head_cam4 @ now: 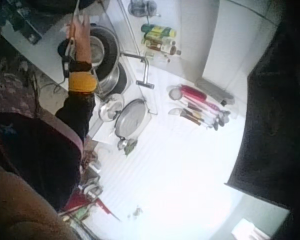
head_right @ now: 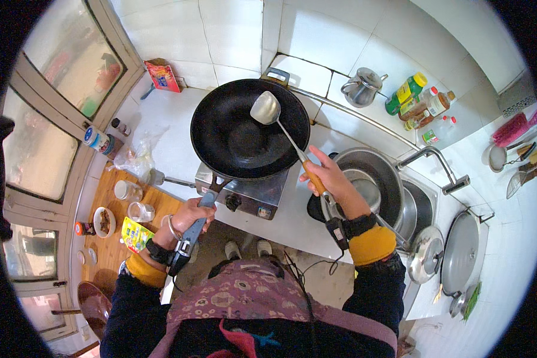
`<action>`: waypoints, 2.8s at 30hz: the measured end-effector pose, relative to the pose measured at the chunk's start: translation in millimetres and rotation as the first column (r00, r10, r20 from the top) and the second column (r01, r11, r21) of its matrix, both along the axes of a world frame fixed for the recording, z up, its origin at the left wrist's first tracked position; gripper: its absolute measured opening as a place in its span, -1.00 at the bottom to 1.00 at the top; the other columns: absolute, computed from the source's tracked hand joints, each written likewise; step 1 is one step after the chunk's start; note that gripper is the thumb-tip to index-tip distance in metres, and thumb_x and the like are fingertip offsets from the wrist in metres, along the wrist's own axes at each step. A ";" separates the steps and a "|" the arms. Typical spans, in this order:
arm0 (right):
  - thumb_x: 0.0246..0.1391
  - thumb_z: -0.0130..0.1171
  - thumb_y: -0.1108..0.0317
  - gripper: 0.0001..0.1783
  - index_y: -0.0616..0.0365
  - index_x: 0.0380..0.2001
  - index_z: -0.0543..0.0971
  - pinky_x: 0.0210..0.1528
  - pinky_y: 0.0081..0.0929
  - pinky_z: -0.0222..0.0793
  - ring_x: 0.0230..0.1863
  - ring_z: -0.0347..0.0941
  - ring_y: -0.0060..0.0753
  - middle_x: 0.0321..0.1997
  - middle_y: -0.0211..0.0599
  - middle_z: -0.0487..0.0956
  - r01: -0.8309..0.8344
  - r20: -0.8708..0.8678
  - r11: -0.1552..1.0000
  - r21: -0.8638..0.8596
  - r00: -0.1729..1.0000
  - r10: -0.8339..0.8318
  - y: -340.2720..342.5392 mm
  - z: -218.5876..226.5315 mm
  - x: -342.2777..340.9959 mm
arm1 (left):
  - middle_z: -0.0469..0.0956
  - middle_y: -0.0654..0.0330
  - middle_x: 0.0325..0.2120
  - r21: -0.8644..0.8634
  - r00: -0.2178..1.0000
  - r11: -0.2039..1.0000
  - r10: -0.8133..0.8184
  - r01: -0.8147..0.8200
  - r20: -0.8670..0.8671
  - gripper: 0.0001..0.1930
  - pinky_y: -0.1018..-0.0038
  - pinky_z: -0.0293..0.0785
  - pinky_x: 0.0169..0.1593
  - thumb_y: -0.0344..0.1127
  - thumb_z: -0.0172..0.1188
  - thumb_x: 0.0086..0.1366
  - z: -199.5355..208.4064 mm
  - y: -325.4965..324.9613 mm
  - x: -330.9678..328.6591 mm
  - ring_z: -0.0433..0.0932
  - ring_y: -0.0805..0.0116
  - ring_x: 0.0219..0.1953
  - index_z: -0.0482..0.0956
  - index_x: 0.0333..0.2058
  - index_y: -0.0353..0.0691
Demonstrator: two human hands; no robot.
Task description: The person finely chops yellow vegetables on a wooden cutting board using a cleaver, then transfers the chopped pieces into a bowl containing green vegetables. The person briefly moves to the stove to check a wok before returning to the cutting board to continue chopping and transferring the vegetables.
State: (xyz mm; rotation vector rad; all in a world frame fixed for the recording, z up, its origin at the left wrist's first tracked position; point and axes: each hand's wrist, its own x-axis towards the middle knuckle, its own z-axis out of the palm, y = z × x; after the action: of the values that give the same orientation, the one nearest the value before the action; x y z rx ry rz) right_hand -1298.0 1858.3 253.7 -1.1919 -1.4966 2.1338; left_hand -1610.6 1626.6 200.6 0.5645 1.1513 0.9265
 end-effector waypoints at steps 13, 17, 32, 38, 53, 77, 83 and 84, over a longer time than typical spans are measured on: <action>0.28 -0.05 0.20 -0.20 -0.04 0.41 -0.24 -0.63 -0.61 0.30 -0.63 0.40 -0.49 -0.27 0.06 0.59 -0.075 0.068 0.996 -0.057 0.995 0.079 4.9 -0.5 -10.3 | 0.57 0.20 -0.48 -0.023 0.973 0.978 -0.207 0.206 -0.105 -0.60 0.55 0.46 -0.55 -0.15 0.23 0.20 7.1 8.4 -53.2 0.50 0.47 -0.65 0.42 -0.13 -0.33; 0.26 -0.02 0.15 -0.17 0.00 0.40 -0.22 -0.62 -0.61 0.34 -0.60 0.45 -0.46 -0.27 0.06 0.59 -0.164 0.185 0.986 0.020 0.970 0.158 4.9 1.7 -8.9 | 0.58 0.17 -0.39 0.022 0.978 0.993 -0.114 0.120 -0.176 -0.53 0.59 0.49 -0.53 -0.19 0.20 0.24 15.8 1.9 -48.0 0.55 0.47 -0.61 0.36 0.02 -0.36; 0.22 0.07 0.14 -0.46 0.23 0.17 0.35 -0.41 -0.69 0.35 -0.42 0.43 -0.60 -0.20 -0.27 0.55 0.051 0.003 0.602 0.797 0.996 -0.088 35.7 71.4 35.8 | 0.54 0.12 -0.12 0.436 0.713 0.761 0.629 -0.481 -0.310 -0.52 0.49 0.45 0.00 -0.31 0.13 0.30 -11.1 -156.2 6.7 0.51 0.40 -0.11 0.31 0.14 -0.34; 0.20 0.09 0.11 -0.64 0.26 -0.32 0.52 -0.61 -0.66 0.28 -0.61 0.40 -0.52 -0.52 -0.23 0.52 -0.407 -0.070 0.708 0.576 0.839 0.540 -32.7 106.6 -0.6 | 0.59 0.16 -0.18 0.177 0.700 0.681 0.709 -0.711 0.088 -0.63 0.53 0.51 -0.14 -0.22 0.15 0.32 -59.4 -266.3 56.5 0.56 0.46 -0.23 0.44 0.03 -0.28; 0.07 0.17 0.25 -0.51 0.16 0.05 0.31 -0.20 -0.06 0.44 -0.22 0.53 0.11 -0.11 0.07 0.53 -0.790 0.710 -0.144 0.596 0.435 0.554 -459.6 -123.0 -279.4 | 0.43 0.12 0.06 -0.122 0.022 0.070 0.935 -0.990 0.353 -0.45 0.33 0.37 0.09 -0.13 0.14 0.33 -186.4 -437.1 4.7 0.45 0.33 0.05 0.17 0.20 -0.11; -0.07 0.05 0.46 -0.70 0.13 -0.18 0.52 -0.58 -0.32 0.41 -0.51 0.55 -0.26 -0.56 -0.31 0.54 -0.273 0.801 -0.754 0.597 0.234 0.550 -467.6 -116.4 -338.7 | 0.55 0.08 -0.09 -0.148 -0.201 -0.142 0.809 -0.979 0.553 -0.59 0.26 0.53 0.02 -0.40 0.11 0.23 -169.1 -429.1 26.6 0.57 0.25 -0.10 0.38 0.06 -0.37; -0.05 0.07 0.43 -0.70 0.11 -0.17 0.54 -0.59 -0.30 0.39 -0.55 0.54 -0.28 -0.60 -0.33 0.53 -0.184 0.735 -0.712 0.678 0.161 0.658 -457.1 -74.2 -320.1 | 0.50 0.06 0.00 -0.207 -0.315 -0.240 0.775 -0.949 0.547 -0.52 0.19 0.47 0.09 -0.24 0.12 0.26 -146.6 -435.0 55.3 0.51 0.17 0.01 0.35 0.11 -0.32; -0.04 0.04 0.44 -0.69 0.12 -0.16 0.53 -0.59 -0.34 0.40 -0.55 0.54 -0.31 -0.61 -0.35 0.53 -0.115 0.716 -0.707 0.698 0.144 0.683 -458.9 -71.0 -316.9 | 0.49 0.06 0.01 -0.185 -0.323 -0.264 0.756 -0.946 0.570 -0.52 0.18 0.45 0.10 -0.24 0.11 0.26 -143.6 -435.3 60.1 0.51 0.16 0.01 0.34 0.12 -0.32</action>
State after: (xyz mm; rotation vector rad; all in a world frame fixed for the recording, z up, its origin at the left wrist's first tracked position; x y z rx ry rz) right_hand -1614.9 1399.4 182.7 1.3889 -2.8663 0.1712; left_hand -1550.5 1191.3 57.0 -0.6714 0.6445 2.6852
